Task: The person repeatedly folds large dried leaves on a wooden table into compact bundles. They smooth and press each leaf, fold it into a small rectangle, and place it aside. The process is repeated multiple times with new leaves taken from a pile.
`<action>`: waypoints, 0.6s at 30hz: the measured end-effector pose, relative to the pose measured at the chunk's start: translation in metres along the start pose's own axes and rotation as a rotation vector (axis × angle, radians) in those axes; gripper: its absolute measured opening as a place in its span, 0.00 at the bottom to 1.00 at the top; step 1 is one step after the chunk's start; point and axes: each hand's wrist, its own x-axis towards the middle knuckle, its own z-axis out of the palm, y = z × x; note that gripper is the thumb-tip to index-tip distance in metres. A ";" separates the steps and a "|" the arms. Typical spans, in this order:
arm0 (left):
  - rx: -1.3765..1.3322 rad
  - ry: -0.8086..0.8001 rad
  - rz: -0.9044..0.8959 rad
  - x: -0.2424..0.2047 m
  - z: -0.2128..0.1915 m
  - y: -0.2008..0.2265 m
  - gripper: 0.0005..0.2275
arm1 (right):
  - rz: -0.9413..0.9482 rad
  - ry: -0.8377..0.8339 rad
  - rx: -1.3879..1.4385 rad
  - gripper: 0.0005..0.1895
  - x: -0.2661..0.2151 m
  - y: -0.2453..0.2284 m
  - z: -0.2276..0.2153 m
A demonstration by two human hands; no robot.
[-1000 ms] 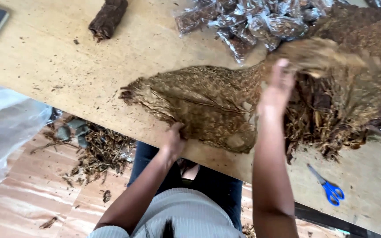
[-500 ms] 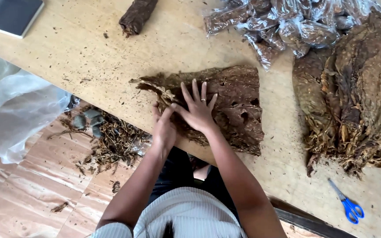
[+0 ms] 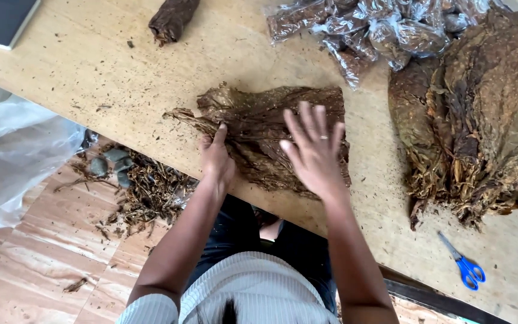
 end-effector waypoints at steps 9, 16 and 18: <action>0.115 -0.140 0.012 -0.023 0.002 0.010 0.15 | 0.301 -0.250 -0.015 0.36 -0.017 0.033 0.018; 0.209 -0.216 0.137 -0.033 0.007 0.018 0.12 | 0.237 -0.313 -0.195 0.36 -0.006 0.004 0.019; 0.210 -0.240 0.154 -0.073 0.036 0.035 0.12 | 0.231 -0.345 -0.199 0.36 -0.007 0.002 0.031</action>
